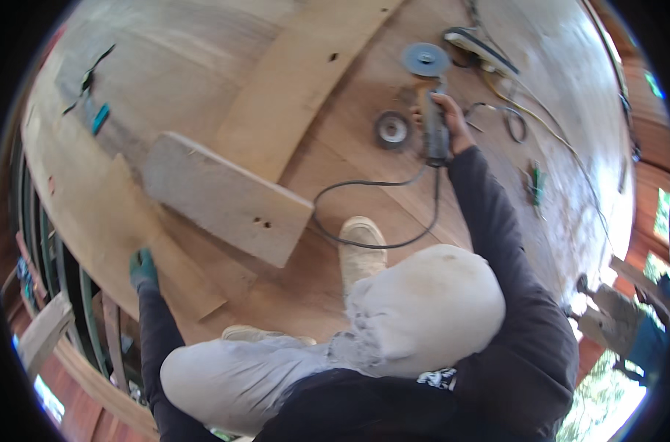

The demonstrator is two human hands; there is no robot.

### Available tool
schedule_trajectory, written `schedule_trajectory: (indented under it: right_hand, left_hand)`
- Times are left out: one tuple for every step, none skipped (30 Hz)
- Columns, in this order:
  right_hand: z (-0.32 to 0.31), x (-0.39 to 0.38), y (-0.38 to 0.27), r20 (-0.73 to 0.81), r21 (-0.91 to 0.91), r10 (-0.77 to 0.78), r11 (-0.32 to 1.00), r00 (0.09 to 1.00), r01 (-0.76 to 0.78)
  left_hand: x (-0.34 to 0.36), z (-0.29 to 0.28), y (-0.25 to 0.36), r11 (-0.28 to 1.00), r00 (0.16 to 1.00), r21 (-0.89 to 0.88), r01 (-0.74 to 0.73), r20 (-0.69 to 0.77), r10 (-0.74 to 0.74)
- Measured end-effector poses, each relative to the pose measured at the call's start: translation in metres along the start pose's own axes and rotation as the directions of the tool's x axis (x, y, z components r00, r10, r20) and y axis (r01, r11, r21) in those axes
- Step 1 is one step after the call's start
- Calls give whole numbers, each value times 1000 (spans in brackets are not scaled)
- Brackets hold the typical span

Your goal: The person uses an angle grinder to cut a piece of wood placed on the floor. They hold the wood steady with one hand while operating the tool with the other, then inspect the cut piece.

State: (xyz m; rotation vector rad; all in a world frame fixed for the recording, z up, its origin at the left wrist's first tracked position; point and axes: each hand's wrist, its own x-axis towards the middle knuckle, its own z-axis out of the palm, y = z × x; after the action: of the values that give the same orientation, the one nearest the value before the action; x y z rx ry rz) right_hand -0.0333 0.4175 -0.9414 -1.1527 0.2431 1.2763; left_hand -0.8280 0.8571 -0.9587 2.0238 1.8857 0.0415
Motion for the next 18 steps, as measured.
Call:
schedule_trajectory:
  right_hand:
    - [-5, 1, 0, 35, 57, 49, 997, 998, -51]
    - [-8, 2, 3, 46, 55, 3, 998, 999, -6]
    - [-11, 3, 4, 24, 57, -43, 998, 999, 42]
    - [-13, 5, 3, 48, 31, -46, 999, 998, 44]
    - [-15, 4, 2, 56, 3, -40, 999, 998, 40]
    - [-16, 7, -2, -7, -38, -48, 998, 999, 48]
    - [-18, 7, -3, 53, -78, -10, 997, 999, 15]
    - [-20, 5, -5, 38, -127, 24, 992, 999, -19]
    - [-22, 2, -7, -34, -181, 45, 982, 998, -50]
    - [-24, -1, -5, -48, -170, 32, 985, 998, -40]
    - [-25, -2, -3, -71, -189, 39, 981, 997, -51]
    - [-28, -6, -2, -102, -210, 35, 976, 994, -56]
    - [-30, -10, -2, -156, -230, 35, 971, 987, -71]
    - [-33, -13, -1, -142, -241, -1, 970, 990, -33]
    - [-35, -18, -1, -132, -299, -54, 954, 990, 12]
    - [-36, -22, 0, -130, -350, -110, 935, 985, 58]
    - [-36, -25, -1, -188, -425, -142, 904, 972, 50]
    - [-34, -27, 1, -237, -488, -174, 872, 956, 38]
  left_hand:
    - [8, -10, 28, 999, 1000, -26, 21, 20, -20]
    - [13, -13, 60, 995, 992, -4, -103, -78, 102]
    - [21, -20, 96, 983, 994, -149, -108, -6, 108]
    - [28, -24, 133, 972, 984, -155, -174, 5, 177]
    - [33, -26, 171, 948, 952, -95, -304, -1, 305]
    - [40, -19, 213, 922, 928, -104, -372, -22, 372]
    - [40, -15, 249, 886, 886, -19, -464, 14, 464]
    - [39, -9, 283, 808, 809, 30, -588, 19, 588]
    - [37, 2, 316, 812, 810, 23, -583, 82, 580]
    - [34, 13, 344, 741, 739, -32, -670, 62, 671]
    - [27, 25, 367, 800, 786, -42, -599, 156, 597]
    - [22, 41, 391, 813, 788, -78, -578, 206, 580]
    - [18, 57, 412, 822, 783, -117, -557, 256, 567]
    - [14, 70, 428, 853, 798, -52, -519, 330, 505]
    - [8, 83, 440, 875, 808, 17, -484, 392, 440]
    - [2, 93, 451, 893, 823, 94, -440, 440, 360]
    - [-3, 101, 458, 883, 834, 148, -445, 426, 349]
    - [-12, 107, 462, 876, 852, 210, -434, 411, 324]
